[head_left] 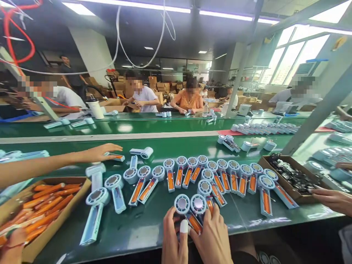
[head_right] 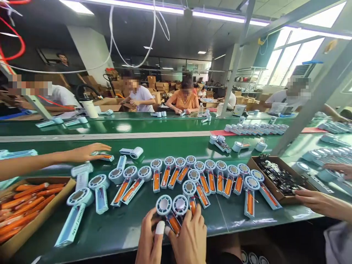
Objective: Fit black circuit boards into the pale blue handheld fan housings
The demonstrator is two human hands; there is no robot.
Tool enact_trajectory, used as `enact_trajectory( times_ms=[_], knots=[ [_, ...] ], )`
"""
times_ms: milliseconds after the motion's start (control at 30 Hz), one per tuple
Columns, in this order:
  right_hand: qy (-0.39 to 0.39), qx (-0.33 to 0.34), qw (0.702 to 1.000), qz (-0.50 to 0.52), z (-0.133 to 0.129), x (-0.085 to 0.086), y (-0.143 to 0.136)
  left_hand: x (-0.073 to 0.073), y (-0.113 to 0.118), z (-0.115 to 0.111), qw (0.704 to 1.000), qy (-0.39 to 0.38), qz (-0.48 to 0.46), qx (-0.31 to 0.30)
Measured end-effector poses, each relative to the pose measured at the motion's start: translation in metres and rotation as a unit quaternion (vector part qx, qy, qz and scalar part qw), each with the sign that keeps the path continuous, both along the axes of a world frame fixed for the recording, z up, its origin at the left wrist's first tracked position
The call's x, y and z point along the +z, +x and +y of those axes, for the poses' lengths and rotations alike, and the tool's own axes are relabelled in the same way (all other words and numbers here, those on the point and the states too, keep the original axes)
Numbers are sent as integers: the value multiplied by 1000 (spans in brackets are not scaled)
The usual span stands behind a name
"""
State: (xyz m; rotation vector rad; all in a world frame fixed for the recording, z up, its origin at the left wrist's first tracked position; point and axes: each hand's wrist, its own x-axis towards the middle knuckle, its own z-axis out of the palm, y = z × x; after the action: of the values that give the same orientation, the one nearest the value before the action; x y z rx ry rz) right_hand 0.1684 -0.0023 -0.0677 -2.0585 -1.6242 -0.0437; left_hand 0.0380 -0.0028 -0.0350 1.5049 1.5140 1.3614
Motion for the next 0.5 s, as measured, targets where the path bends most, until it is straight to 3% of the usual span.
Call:
enact_trajectory(
  times_ms=[100,233,367,500],
  knots=[
    [30,70,997,21,3,12,-2,-5,9,4,998,-32,36,-44],
    [51,206,977,16,-18,13,16,3,3,27,991,-78,40,-104],
    [74,280,957,-34,-26,17,29,10,1,44,996,-47,17,-69],
    [130,290,946,-61,-12,24,24,12,6,43,997,-60,-19,-39]
  ],
)
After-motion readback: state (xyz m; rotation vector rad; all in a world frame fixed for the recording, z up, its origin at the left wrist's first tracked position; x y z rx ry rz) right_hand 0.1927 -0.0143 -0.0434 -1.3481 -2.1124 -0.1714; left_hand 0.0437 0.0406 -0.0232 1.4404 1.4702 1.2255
